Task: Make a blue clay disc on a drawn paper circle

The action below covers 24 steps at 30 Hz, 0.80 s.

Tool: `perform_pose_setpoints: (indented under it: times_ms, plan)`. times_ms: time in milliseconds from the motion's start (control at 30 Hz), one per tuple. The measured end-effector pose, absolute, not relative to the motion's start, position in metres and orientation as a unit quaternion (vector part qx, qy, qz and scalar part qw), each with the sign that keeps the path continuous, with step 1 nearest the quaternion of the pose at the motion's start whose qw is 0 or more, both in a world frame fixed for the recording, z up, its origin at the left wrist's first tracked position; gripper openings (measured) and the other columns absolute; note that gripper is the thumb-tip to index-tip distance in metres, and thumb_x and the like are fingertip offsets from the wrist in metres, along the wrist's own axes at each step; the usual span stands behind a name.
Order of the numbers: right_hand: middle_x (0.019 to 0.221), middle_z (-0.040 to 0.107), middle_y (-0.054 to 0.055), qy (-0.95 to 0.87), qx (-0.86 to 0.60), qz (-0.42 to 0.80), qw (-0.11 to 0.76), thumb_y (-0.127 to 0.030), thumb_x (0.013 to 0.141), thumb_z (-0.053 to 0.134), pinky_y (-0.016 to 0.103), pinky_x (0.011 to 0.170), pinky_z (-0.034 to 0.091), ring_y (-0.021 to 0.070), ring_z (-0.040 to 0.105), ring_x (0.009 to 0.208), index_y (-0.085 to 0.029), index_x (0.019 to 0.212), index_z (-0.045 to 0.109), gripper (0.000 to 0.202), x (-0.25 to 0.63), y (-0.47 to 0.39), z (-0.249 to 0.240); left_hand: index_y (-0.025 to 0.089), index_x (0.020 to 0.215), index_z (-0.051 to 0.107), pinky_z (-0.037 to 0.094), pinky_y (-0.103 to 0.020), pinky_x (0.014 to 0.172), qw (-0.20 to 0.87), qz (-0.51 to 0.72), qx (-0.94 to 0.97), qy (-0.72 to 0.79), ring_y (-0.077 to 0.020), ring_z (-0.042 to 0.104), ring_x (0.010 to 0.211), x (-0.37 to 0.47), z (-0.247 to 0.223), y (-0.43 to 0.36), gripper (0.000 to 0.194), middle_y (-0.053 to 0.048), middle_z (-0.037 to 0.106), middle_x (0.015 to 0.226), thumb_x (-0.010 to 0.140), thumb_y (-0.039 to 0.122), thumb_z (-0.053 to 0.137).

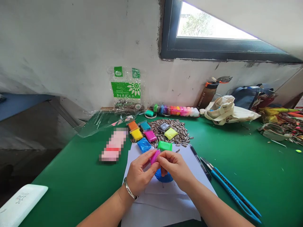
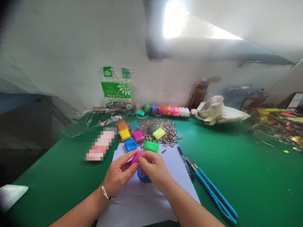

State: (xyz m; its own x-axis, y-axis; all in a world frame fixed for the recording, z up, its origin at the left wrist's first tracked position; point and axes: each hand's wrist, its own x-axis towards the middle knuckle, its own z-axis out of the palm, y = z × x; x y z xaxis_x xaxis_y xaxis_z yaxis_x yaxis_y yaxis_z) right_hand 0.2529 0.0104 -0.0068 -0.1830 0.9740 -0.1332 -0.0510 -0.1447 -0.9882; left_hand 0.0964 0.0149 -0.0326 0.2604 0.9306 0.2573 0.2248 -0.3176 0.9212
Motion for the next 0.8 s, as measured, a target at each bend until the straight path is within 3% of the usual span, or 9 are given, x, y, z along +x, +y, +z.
perform_pose_setpoints:
  times_ms: [233,367,600,800]
  plan:
    - [0.053,0.052,-0.005,-0.48,-0.487,0.586,0.435,-0.029,0.077,0.056,0.018,0.043,0.033,0.0066,0.045,0.044,-0.015,0.068,0.057,0.017,0.2524,0.0121,-0.0122,0.021,0.12,0.059,0.047,-0.038,0.098,0.311,0.415,0.739,0.43,-0.0232,0.057,0.113,0.0961,-0.0289,0.0154,0.039,-0.007,0.061,0.122,0.083,0.03,0.062]
    - [0.052,0.048,-0.006,-0.482,-0.49,0.58,0.437,-0.025,0.074,0.054,0.017,0.041,0.032,0.0061,0.042,0.044,-0.016,0.064,0.054,0.014,0.2534,0.0115,-0.0115,0.02,0.121,0.059,0.048,-0.038,0.097,0.31,0.409,0.746,0.425,-0.0232,0.057,0.113,0.0971,-0.0287,0.0139,0.039,-0.008,0.061,0.123,0.084,0.03,0.06]
    - [0.058,0.053,-0.003,-0.488,-0.484,0.578,0.44,-0.029,0.074,0.056,0.018,0.043,0.035,0.0063,0.045,0.045,-0.014,0.073,0.062,0.016,0.2532,0.0113,-0.0043,0.021,0.121,0.059,0.048,-0.037,0.097,0.305,0.417,0.744,0.423,-0.0227,0.058,0.112,0.0967,-0.0278,0.0158,0.039,-0.007,0.061,0.123,0.084,0.032,0.061]
    - [0.053,0.048,-0.004,-0.488,-0.486,0.579,0.437,-0.03,0.073,0.058,0.019,0.042,0.031,0.0062,0.041,0.044,-0.014,0.066,0.061,0.018,0.2542,0.0112,-0.0028,0.021,0.12,0.059,0.048,-0.039,0.096,0.261,0.407,0.764,0.427,-0.0236,0.058,0.111,0.0956,-0.0249,0.0151,0.04,-0.008,0.062,0.122,0.083,0.034,0.062]
